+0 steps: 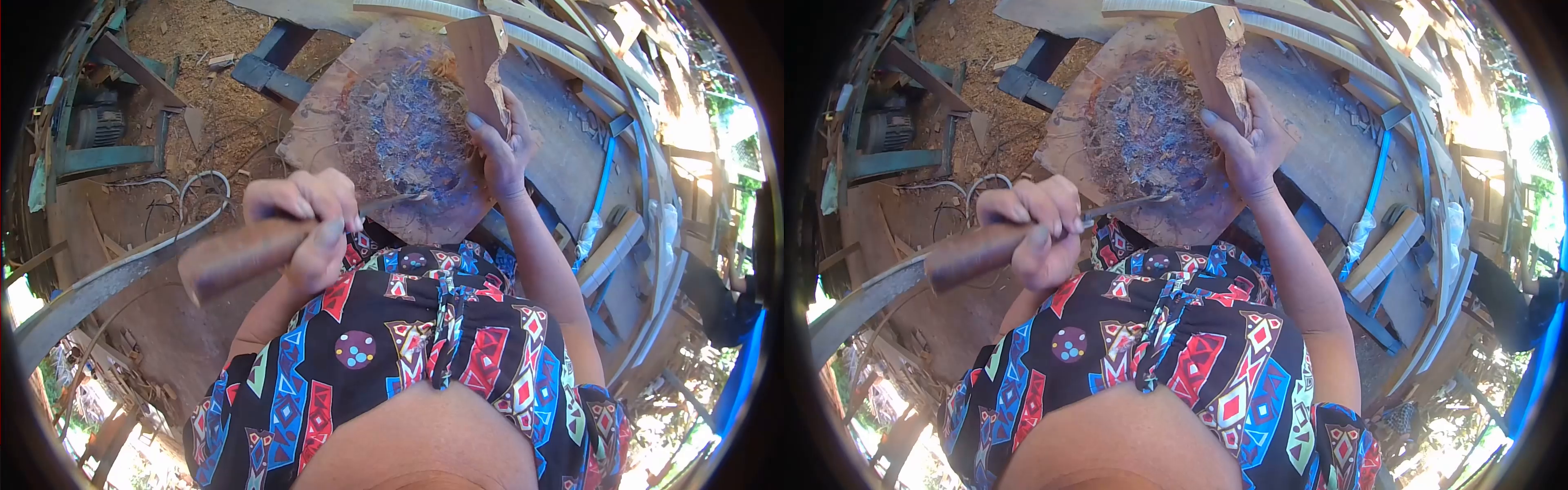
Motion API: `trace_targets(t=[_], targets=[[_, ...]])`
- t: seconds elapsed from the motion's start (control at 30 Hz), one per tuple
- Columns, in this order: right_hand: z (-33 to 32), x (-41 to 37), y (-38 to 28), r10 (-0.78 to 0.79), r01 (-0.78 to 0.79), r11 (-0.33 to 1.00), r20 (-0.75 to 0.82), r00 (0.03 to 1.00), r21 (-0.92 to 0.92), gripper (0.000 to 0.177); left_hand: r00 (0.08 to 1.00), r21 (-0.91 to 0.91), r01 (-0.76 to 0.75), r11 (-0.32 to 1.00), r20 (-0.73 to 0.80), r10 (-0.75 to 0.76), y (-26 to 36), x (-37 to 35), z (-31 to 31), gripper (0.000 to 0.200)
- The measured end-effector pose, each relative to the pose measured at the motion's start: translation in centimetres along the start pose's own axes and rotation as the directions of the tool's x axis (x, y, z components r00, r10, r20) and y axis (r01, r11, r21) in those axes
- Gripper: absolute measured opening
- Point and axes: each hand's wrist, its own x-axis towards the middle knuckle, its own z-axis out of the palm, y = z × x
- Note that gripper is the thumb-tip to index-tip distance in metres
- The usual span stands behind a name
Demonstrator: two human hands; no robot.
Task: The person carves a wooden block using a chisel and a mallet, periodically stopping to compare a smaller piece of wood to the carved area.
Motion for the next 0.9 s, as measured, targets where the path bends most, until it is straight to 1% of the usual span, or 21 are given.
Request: trace_targets(t=[0.07, 0.1, 0.2, 0.23, 0.27, 0.3, 0.33, 0.4, 0.47, 0.5, 0.57, 0.63, 0.7, 0.73, 0.77, 0.8, 0.83, 0.9], targets=[[0.0, 0.1, 0.0, 0.005, -0.005, 1.0, 0.009, 1.0, 0.004, 0.059, 0.99, 0.148, -0.065, 0.987, 0.134, 0.045, 0.4, -0.3, -0.1, 0.029], [0.0, 0.1, 0.0, 0.003, -0.003, 1.0, 0.015, 1.0, 0.008, 0.06, 0.987, 0.159, -0.052, 0.986, 0.158, 0.026, 0.7, -0.3, -0.1, 0.029], [0.2, 0.1, 0.0, -0.027, 0.027, 0.999, -0.003, 1.0, -0.035, 0.064, 0.991, 0.138, -0.037, 0.99, 0.131, 0.019, 0.4, 0.1, 0.0, 0.027], [0.2, 0.1, -0.1, -0.03, 0.03, 0.999, -0.005, 1.0, -0.033, 0.064, 0.989, 0.01, -0.082, 0.997, 0.123, 0.08, -0.4, 0.4, -0.3, 0.03], [0.2, 0.2, -0.5, -0.032, 0.031, 0.999, -0.007, 0.999, -0.036, 0.064, 0.988, 0.009, -0.084, 0.996, 0.127, 0.082, -0.4, 1.3, 0.0, 0.03], [0.2, 0.2, -0.5, -0.033, 0.033, 0.999, -0.008, 0.999, -0.037, 0.064, 1.0, 0.061, -0.013, 0.998, -0.003, 0.013, -0.4, 2.1, 0.4, 0.027], [0.3, 0.1, -0.5, -0.035, 0.035, 0.999, -0.01, 0.999, -0.032, 0.064, 0.989, 0.105, 0.066, 0.992, -0.137, -0.051, -0.4, 3.0, 0.7, 0.025], [0.4, -0.1, -0.5, -0.022, 0.021, 0.999, -0.029, 0.999, -0.038, 0.063, 0.951, 0.115, 0.193, 0.974, -0.266, -0.157, -1.8, 5.5, 0.9, 0.02], [0.3, -0.1, -0.5, -0.002, 0.002, 1.0, -0.008, 1.0, -0.008, 0.063, 0.919, 0.098, 0.299, 0.949, -0.299, -0.258, -3.8, 7.6, 0.7, 0.022], [0.2, -0.1, -0.5, 0.019, -0.019, 1.0, 0.011, 1.0, 0.019, 0.063, 0.92, 0.099, 0.294, 0.951, -0.298, -0.254, -4.9, 8.5, 0.3, 0.022], [0.3, -0.2, -0.4, 0.014, -0.014, 1.0, 0.0, 1.0, 0.024, 0.063, 0.895, 0.056, 0.418, 0.907, -0.197, -0.401, -7.3, 9.2, -0.8, 0.019], [0.3, 0.0, -0.7, 0.005, -0.005, 1.0, -0.01, 1.0, 0.03, 0.062, 0.897, 0.079, 0.41, 0.909, -0.213, -0.386, -8.2, 9.4, -1.1, 0.02], [-0.1, 0.3, -1.5, 0.176, -0.177, 0.984, -0.035, 0.984, -0.036, 0.054, 0.902, 0.093, 0.393, 0.915, -0.231, -0.364, -8.8, 9.4, -1.4, 0.02], [-0.5, 1.1, -1.8, 0.169, -0.17, 0.985, -0.028, 0.985, -0.041, 0.054, 0.905, 0.091, 0.384, 0.919, -0.234, -0.355, -8.9, 9.5, -1.5, 0.02], [-1.2, 2.3, -1.9, 0.32, -0.318, 0.939, 0.008, 0.947, 0.133, 0.05, 0.899, 0.117, 0.402, 0.908, -0.24, -0.367, -9.1, 9.6, -1.7, 0.02], [-1.8, 3.5, -2.0, 0.458, -0.457, 0.84, 0.07, 0.886, 0.293, 0.047, 0.891, 0.144, 0.421, 0.896, -0.249, -0.379, -9.4, 9.7, -2.0, 0.02], [-2.2, 4.6, -2.8, 0.385, -0.402, 0.839, 0.12, 0.915, 0.367, 0.043, 0.882, 0.127, 0.428, 0.895, -0.274, -0.383, -9.9, 9.8, -2.1, 0.019], [-1.8, 7.4, -5.6, 0.132, -0.198, 0.816, 0.159, 0.978, 0.543, 0.042, 0.874, 0.107, 0.434, 0.895, -0.29, -0.39, -10.1, 9.9, -2.6, 0.019]])
